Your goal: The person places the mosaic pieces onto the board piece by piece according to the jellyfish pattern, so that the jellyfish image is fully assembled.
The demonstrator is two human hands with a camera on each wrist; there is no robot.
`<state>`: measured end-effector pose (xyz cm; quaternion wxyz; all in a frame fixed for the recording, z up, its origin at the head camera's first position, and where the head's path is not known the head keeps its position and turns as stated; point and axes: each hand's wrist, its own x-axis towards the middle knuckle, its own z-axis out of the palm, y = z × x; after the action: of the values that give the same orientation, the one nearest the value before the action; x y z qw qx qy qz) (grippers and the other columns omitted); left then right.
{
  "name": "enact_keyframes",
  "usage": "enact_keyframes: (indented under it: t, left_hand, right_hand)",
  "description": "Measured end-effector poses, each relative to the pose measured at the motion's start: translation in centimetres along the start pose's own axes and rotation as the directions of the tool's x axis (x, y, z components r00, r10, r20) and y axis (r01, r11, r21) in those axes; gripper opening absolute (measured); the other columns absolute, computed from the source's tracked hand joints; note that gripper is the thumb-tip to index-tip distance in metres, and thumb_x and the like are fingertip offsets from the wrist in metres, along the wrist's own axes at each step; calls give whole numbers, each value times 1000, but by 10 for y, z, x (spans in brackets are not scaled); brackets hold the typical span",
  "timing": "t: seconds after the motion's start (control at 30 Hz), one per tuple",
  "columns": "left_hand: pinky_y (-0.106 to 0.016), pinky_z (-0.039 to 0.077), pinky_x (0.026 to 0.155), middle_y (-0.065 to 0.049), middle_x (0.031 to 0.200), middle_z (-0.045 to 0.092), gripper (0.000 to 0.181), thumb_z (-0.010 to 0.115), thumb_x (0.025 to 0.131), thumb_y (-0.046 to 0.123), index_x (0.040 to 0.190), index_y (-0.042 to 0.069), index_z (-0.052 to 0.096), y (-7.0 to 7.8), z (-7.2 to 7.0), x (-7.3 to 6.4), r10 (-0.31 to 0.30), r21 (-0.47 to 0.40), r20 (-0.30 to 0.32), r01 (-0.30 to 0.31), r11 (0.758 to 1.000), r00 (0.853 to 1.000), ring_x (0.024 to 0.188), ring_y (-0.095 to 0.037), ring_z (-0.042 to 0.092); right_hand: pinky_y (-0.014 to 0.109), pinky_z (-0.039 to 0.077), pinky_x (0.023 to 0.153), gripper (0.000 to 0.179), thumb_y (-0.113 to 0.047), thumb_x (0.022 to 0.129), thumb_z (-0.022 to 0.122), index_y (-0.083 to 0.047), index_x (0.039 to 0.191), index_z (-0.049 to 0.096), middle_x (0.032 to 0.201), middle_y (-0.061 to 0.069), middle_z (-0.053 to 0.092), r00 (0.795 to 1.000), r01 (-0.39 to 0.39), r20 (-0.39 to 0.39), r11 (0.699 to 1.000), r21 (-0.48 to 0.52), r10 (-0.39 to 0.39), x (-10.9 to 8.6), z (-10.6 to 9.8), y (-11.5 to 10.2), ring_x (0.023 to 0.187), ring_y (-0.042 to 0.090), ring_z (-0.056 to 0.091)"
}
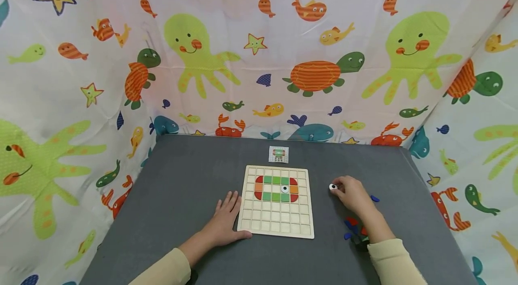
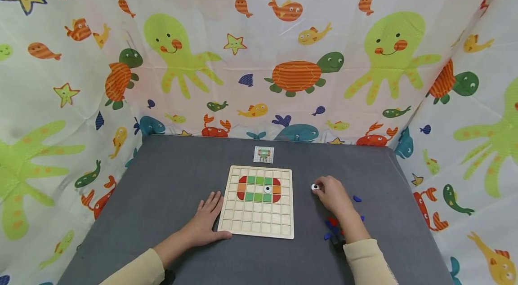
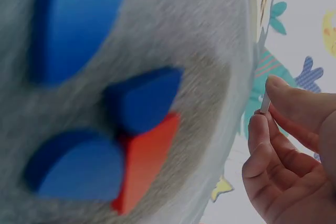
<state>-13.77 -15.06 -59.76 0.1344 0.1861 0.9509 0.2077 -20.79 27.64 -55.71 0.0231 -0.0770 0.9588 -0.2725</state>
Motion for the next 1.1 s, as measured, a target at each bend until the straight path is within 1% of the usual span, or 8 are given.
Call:
enact_keyframes:
  t: [0.13, 0.3, 0.57, 0.67, 0.9, 1.0, 1.1]
  left_hand:
    - [-66, 13, 120, -18, 169, 10, 119, 68, 80, 75, 161, 2, 20, 1, -1, -1, -4, -2, -3, 4, 1000, 1000, 156, -39, 4]
    - [-66, 14, 120, -18, 169, 11, 119, 67, 79, 76, 161, 2, 20, 2, -1, -1, -9, 5, -5, 9, 1000, 1000, 157, -39, 5]
    - [-66, 13, 120, -18, 169, 11, 119, 68, 79, 75, 161, 2, 20, 2, -2, -1, -9, -4, -4, 9, 1000, 1000, 157, -38, 4]
    - [-66, 13, 120, -19, 169, 11, 119, 69, 79, 74, 160, 1, 20, 2, -2, -2, -5, -7, -6, 5, 1000, 1000, 157, -39, 4]
    - [-67, 12, 119, -19, 169, 11, 119, 69, 80, 74, 160, 1, 20, 2, -3, -2, -3, -20, 0, 3, 1000, 1000, 156, -39, 5]
    - [-67, 12, 119, -19, 169, 11, 118, 69, 80, 73, 160, 1, 20, 2, -2, -2, -1, -20, -2, 1, 1000, 1000, 156, -39, 5]
    - [-67, 12, 119, -19, 169, 11, 119, 69, 80, 73, 161, 1, 20, 2, -2, -2, -3, -15, 1, 3, 1000, 1000, 157, -39, 4]
  right_hand:
    - [43, 56, 72, 21, -11, 89, 77, 1, 106, 73, 96, 13, 66, 1000, 13, -14, 1000, 10, -13, 4, 2, -14, 81, 24, 65]
    - [42, 55, 73, 21, -12, 88, 79, -3, 107, 75, 96, 10, 67, 999, 38, -25, 999, -1, -38, 10, 5, -31, 81, 21, 61]
    - [38, 56, 73, 24, -13, 89, 78, -3, 111, 75, 99, 10, 66, 999, 43, -7, 999, 8, -43, 16, 11, -56, 81, 20, 59]
    - [38, 56, 73, 26, -12, 89, 78, -2, 113, 74, 99, 10, 66, 998, 58, 2, 998, 11, -58, 20, 14, -65, 81, 19, 59]
    - [36, 54, 72, 24, -13, 88, 80, -4, 110, 75, 94, 7, 66, 994, 106, 2, 994, 8, -106, 25, 23, -82, 79, 18, 58]
    - [33, 53, 70, 23, -15, 87, 80, -6, 109, 76, 93, 5, 66, 992, 125, 19, 992, 5, -125, 27, 28, -87, 77, 16, 56]
    - [32, 52, 70, 22, -15, 88, 80, -7, 108, 76, 96, 5, 67, 990, 135, 34, 991, 16, -135, 28, 32, -92, 78, 15, 57]
